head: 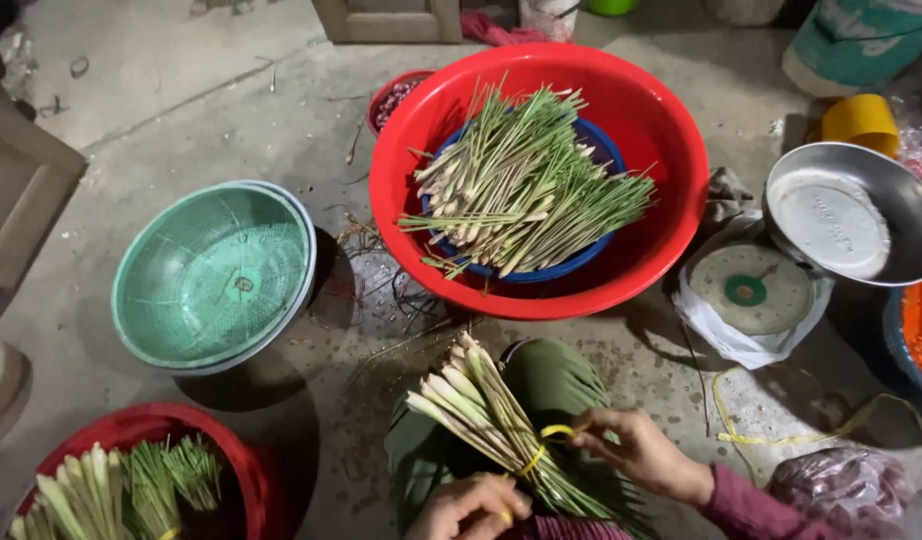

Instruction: Bundling lemongrass stalks and tying them with plastic string

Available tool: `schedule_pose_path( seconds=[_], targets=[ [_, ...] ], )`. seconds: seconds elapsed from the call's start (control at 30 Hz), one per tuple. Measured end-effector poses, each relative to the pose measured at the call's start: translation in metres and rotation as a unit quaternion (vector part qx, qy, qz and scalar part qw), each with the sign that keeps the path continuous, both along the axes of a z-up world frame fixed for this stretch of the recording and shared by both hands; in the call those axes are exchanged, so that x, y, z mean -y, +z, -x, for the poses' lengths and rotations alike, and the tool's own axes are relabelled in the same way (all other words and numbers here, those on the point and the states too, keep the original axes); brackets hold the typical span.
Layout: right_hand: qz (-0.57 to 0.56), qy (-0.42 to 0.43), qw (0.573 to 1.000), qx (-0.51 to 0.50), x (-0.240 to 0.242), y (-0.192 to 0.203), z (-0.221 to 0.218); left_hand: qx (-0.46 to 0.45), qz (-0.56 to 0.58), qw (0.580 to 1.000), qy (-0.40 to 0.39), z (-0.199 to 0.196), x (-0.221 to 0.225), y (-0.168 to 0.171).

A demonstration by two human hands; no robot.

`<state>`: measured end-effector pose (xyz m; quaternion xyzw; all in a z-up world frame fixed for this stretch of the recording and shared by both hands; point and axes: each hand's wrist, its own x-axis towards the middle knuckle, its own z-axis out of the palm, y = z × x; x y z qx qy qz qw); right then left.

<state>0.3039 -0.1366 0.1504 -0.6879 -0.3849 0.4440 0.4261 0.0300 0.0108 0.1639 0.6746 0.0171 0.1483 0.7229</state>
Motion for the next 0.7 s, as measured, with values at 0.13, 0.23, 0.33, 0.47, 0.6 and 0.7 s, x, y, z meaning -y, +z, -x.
schedule_pose_path(
  seconds=[0.13,0.23,0.33,0.47,0.6,0.7],
  targets=[
    [-0.206,0.152,0.948,0.187,-0.03,0.035,0.022,0.046,-0.288,0.948,0.125,-0.035,0.012,0.039],
    [-0.207,0.187,0.94,0.195,-0.03,0.041,0.032,-0.01,-0.265,0.943,0.201,-0.043,0.017,0.047],
    [-0.221,0.232,0.927,0.198,-0.026,0.054,0.033,-0.066,-0.213,0.948,0.225,-0.046,0.022,0.047],
    [-0.244,0.201,0.929,0.192,-0.023,0.048,0.034,-0.118,-0.093,0.966,0.211,-0.048,0.027,0.025],
    [-0.232,0.193,0.938,0.172,-0.022,0.041,0.034,-0.201,-0.191,0.932,0.234,-0.043,0.024,-0.007],
    [-0.24,0.188,0.937,0.172,-0.021,0.042,0.037,-0.126,-0.24,0.913,0.303,-0.043,0.029,-0.01]
  ],
)
